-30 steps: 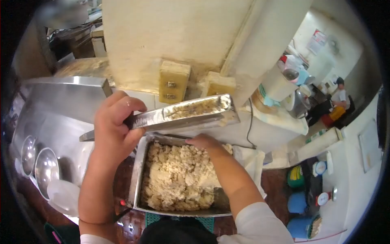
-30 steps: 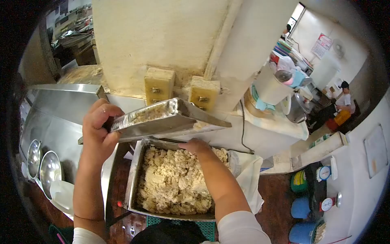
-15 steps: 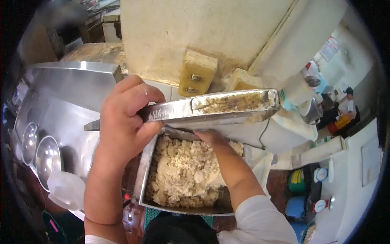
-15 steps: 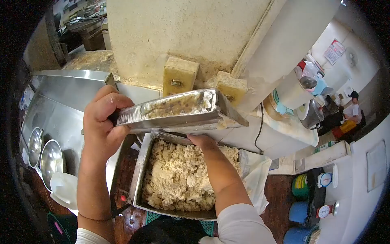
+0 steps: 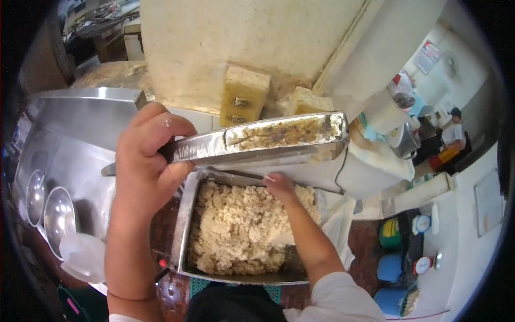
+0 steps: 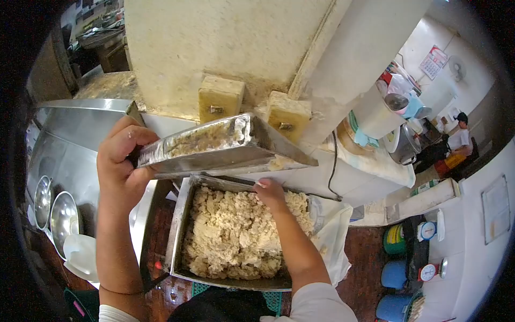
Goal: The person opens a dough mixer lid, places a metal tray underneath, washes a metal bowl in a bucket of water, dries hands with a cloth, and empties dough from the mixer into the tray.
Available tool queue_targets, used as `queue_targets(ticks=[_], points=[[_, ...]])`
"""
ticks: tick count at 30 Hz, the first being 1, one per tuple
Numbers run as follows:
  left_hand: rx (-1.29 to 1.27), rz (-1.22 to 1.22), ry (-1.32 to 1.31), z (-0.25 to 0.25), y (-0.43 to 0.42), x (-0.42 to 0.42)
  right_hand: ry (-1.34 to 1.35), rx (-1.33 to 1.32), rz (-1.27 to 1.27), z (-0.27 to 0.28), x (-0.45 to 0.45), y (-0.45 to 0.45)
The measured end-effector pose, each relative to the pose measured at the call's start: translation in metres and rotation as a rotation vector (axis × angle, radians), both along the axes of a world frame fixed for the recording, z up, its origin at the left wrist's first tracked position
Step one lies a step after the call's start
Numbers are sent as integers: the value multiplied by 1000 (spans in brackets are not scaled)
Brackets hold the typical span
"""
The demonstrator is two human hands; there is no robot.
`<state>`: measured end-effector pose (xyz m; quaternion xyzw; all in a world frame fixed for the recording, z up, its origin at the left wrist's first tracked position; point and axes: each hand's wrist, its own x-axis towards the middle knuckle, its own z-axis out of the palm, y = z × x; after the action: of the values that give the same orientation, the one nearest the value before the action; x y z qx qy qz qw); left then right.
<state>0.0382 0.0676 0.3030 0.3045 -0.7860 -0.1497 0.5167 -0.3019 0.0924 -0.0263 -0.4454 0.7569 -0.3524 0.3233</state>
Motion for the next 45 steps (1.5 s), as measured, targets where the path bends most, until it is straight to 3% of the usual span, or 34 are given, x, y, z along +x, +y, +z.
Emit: queue_targets(ticks=[3, 6, 9, 12, 15, 18, 21, 24, 27, 34, 37, 42, 45], points=[[-4, -1, -10, 2, -1, -1, 135, -314, -148, 45, 21, 25], [-5, -5, 3, 3, 0, -3, -107, -351, -206, 79, 37, 53], [-21, 7, -2, 3, 1, -3, -11, -105, 51, 104, 52, 86], [-18, 9, 9, 3, 1, -4, 253, 195, 393, 108, 51, 94], [-14, 3, 18, 2, 0, -4, 335, 236, 304, 124, 52, 86], [-28, 6, 16, 1, -1, -4, 385, 350, 373, 125, 39, 64], [-14, 6, 13, 2, 1, -5, 243, 197, 152, 132, 43, 55], [6, 2, 11, 3, 3, -4, -647, -154, -141, 150, 54, 65], [-17, 12, -6, 3, 4, -6, -998, -577, -210, 194, 86, 89], [-39, 8, -30, 2, 16, -22, -1299, -948, -195, 288, 136, 92], [-42, 3, -30, 2, 24, -29, -1241, -981, -253, 305, 148, 86], [-127, 2, -100, -2, 22, -32, -1416, -908, -262, 316, 138, 89], [-66, 0, -128, 1, 27, -37, -1031, -757, -72, 287, 131, 103]])
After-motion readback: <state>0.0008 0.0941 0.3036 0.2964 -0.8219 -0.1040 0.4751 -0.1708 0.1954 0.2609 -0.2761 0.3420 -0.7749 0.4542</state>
